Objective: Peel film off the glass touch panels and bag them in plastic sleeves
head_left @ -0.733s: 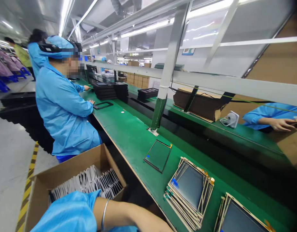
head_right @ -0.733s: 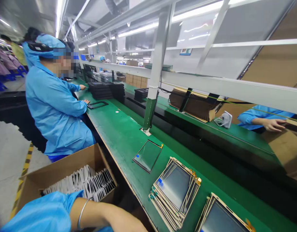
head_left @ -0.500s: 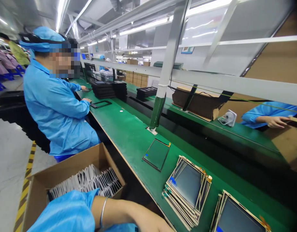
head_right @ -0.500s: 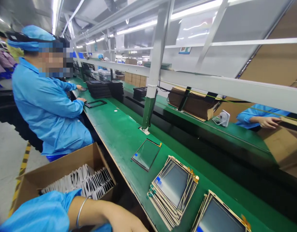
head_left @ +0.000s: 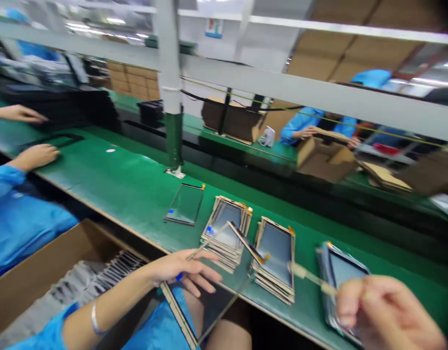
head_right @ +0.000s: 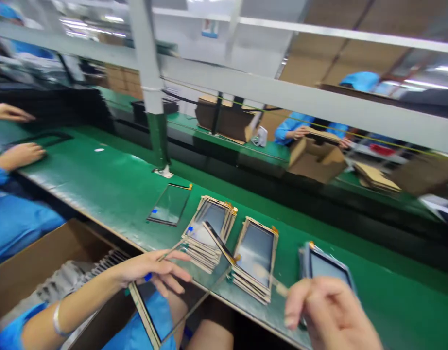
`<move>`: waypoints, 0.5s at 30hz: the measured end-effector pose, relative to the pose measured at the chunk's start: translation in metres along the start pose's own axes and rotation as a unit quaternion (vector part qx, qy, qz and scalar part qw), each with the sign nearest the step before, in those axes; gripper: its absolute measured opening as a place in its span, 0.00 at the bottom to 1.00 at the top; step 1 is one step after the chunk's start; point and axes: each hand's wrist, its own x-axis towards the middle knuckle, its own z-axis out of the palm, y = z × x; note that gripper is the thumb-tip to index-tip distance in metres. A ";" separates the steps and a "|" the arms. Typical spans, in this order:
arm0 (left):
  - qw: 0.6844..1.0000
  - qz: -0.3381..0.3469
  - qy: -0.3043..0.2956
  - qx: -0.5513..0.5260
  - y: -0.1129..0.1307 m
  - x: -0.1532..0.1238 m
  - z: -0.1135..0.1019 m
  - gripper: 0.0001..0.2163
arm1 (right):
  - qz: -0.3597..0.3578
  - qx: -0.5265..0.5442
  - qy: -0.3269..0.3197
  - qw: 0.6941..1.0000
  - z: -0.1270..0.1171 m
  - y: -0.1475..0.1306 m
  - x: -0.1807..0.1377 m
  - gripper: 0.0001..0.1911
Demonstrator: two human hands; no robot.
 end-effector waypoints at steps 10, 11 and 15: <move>0.959 -0.031 0.004 0.283 -0.007 0.014 0.020 0.21 | -0.225 -0.355 -0.256 0.870 0.050 0.015 0.018 0.03; 0.949 -0.028 0.005 0.315 -0.008 0.014 0.021 0.22 | -0.229 -0.385 -0.280 0.849 0.054 0.016 0.019 0.03; 0.911 -0.003 0.004 0.412 -0.008 0.015 0.020 0.23 | -0.206 -0.438 -0.337 0.808 0.053 0.008 0.022 0.04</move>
